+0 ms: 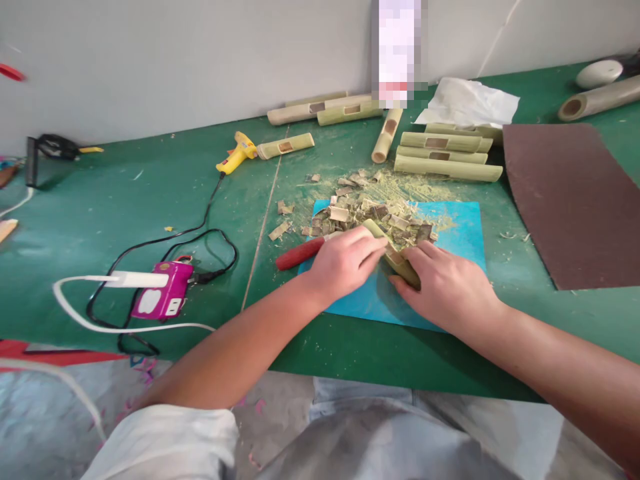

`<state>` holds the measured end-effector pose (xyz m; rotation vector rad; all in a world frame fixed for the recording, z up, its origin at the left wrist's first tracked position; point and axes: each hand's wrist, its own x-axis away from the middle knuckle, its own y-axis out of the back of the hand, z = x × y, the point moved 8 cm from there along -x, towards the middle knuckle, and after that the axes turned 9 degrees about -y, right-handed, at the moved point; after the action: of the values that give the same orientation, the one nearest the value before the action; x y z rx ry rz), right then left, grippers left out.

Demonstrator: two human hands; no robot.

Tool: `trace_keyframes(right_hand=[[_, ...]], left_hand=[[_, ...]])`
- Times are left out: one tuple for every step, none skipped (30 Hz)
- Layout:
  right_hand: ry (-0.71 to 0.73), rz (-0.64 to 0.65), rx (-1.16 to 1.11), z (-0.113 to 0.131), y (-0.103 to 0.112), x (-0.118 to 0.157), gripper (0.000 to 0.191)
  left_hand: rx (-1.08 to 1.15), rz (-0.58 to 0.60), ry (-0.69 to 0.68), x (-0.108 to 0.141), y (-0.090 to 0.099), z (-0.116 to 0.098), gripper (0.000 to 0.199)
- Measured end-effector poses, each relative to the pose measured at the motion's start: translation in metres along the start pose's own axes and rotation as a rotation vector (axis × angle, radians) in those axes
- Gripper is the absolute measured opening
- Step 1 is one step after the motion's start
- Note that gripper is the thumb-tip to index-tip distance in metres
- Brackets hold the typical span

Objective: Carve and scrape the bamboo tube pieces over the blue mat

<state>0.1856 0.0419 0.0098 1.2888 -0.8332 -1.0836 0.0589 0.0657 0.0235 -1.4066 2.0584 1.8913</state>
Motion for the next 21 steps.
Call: trace_keyframes(right_hand=[[-0.005,0.000,-0.003,-0.001,0.000,0.000,0.022],[-0.012,0.001,-0.006,-0.001,0.000,0.000,0.022],[-0.018,0.003,-0.009,-0.002,0.001,-0.001,0.023],[-0.023,0.008,-0.010,-0.002,0.001,-0.001,0.023],[-0.025,0.013,-0.009,-0.002,0.000,-0.001,0.023],[-0.024,0.021,-0.008,-0.001,0.000,-0.001,0.022],[-0.023,0.028,-0.008,-0.001,0.000,-0.001,0.022],[-0.021,0.035,-0.007,0.000,0.000,-0.001,0.022],[-0.021,0.039,-0.006,0.000,-0.001,-0.001,0.023],[-0.023,0.039,-0.006,0.000,0.000,-0.001,0.023],[-0.026,0.036,-0.005,0.000,0.000,-0.001,0.025],[-0.029,0.033,-0.005,0.000,0.000,-0.001,0.026],[-0.030,0.033,-0.006,0.000,0.000,-0.001,0.027],[-0.027,0.034,-0.007,0.000,0.000,-0.001,0.028],[-0.023,0.037,-0.009,0.000,0.000,-0.001,0.028],[-0.016,0.040,-0.011,0.001,0.000,-0.001,0.028],[-0.013,0.041,-0.012,0.001,0.000,-0.001,0.028],[-0.012,0.040,-0.013,0.002,0.001,-0.001,0.028],[-0.012,0.037,-0.014,0.002,0.001,-0.001,0.028],[-0.013,0.034,-0.014,0.002,0.001,-0.001,0.028],[-0.012,0.034,-0.014,0.002,0.002,-0.001,0.028]], left_hand=[[0.020,0.024,-0.009,0.000,-0.002,-0.002,0.018],[0.017,0.022,0.000,0.000,-0.002,-0.002,0.018],[-0.009,0.003,0.024,0.000,0.000,0.000,0.018],[-0.047,-0.022,0.046,0.000,0.003,0.001,0.018],[-0.086,-0.034,0.051,0.000,0.005,0.001,0.018],[-0.118,-0.026,0.035,0.000,0.004,-0.001,0.019],[-0.136,0.001,0.002,0.000,0.002,-0.004,0.020],[-0.141,0.032,-0.033,0.000,-0.001,-0.007,0.020],[-0.144,0.051,-0.058,0.000,-0.003,-0.009,0.021],[-0.152,0.046,-0.056,0.001,-0.002,-0.009,0.021],[-0.164,0.024,-0.032,0.001,0.000,-0.007,0.021],[-0.175,0.000,-0.002,0.001,0.002,-0.004,0.021],[-0.176,-0.011,0.017,0.001,0.003,-0.001,0.021],[-0.166,-0.007,0.021,0.001,0.003,0.000,0.021],[-0.144,0.011,0.008,0.000,0.002,0.000,0.020],[-0.117,0.033,-0.009,0.000,0.001,-0.001,0.020],[-0.101,0.044,-0.013,0.000,0.000,-0.001,0.020],[-0.101,0.035,0.000,-0.001,0.001,0.001,0.020],[-0.116,0.014,0.024,0.000,0.003,0.002,0.020],[-0.133,-0.004,0.045,0.000,0.005,0.004,0.020],[-0.139,-0.009,0.050,0.000,0.005,0.004,0.021]])
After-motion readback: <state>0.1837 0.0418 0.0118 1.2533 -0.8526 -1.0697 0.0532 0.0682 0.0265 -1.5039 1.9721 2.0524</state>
